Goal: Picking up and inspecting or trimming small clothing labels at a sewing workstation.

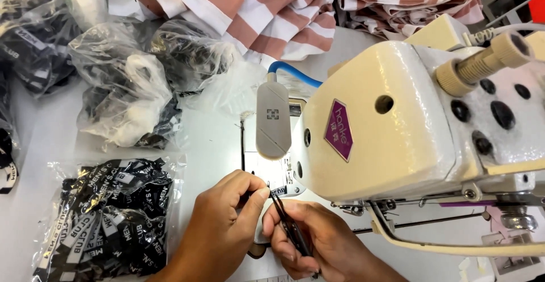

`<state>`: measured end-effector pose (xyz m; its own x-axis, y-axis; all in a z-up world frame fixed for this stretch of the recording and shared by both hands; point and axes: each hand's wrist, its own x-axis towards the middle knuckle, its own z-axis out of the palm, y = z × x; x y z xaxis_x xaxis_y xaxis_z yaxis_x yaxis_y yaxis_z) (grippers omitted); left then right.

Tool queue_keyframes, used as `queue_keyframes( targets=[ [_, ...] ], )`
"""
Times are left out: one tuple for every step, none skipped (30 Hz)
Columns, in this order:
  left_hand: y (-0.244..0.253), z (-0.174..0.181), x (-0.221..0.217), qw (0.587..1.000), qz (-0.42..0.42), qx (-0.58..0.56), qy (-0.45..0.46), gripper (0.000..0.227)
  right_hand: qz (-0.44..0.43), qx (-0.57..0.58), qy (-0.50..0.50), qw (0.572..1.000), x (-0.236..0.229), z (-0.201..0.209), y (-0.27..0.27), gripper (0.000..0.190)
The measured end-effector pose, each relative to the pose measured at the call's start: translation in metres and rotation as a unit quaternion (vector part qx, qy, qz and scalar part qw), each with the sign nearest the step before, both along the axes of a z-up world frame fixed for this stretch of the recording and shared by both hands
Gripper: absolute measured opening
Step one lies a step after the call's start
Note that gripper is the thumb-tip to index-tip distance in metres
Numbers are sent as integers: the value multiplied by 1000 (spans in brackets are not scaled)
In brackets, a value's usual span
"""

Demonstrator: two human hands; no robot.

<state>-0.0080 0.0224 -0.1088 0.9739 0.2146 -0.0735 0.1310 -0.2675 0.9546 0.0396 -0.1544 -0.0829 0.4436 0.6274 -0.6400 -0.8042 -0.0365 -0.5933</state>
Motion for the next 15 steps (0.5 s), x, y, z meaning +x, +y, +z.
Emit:
queue_keyframes(
  targets=[
    [0,0,0,1000,2,-6,12,20,-1,-8,0,1000,0,0,0,44],
    [-1,1,0,1000,5,-13,24,20,-2,-16,1,1000,0,1,0,44],
    [-1,2,1,1000,4,-12,25,20,-2,-15,2,1000,1,1,0,44],
    [-1,3,1,999,5,-17,30,20,-1,-19,2,1000,1,1,0,44],
    [-1,4,1,999,6,-22,36,20,1,-22,3,1000,2,1,0,44],
    [-1,2,1,999,5,-21,36,20,0,-22,4,1000,1,0,0,44],
    [-2,0,1,1000,4,-14,15,20,-2,-16,-3,1000,1,0,0,44],
    [-2,-2,1,1000,3,-6,-6,20,-3,-10,-10,1000,1,-1,0,43],
    [-2,-1,1,1000,3,-5,-6,20,-4,-9,-10,1000,1,0,0,43],
    [-2,1,1,1000,-1,-11,10,20,-5,-14,-11,1000,0,0,1,44],
    [-2,2,0,999,-5,-17,27,20,-6,-18,-12,1000,0,1,1,44],
    [-2,2,0,1000,-5,-16,27,20,-6,-17,-12,1000,-1,1,2,44],
    [-3,1,0,1000,-6,-5,17,20,-15,-17,-15,1000,-2,2,2,42],
    [-3,0,0,1000,-7,7,8,21,-24,-16,-17,999,-2,3,3,40],
    [-4,0,0,1000,-7,8,8,21,-24,-16,-17,999,-3,4,5,40]
  ],
)
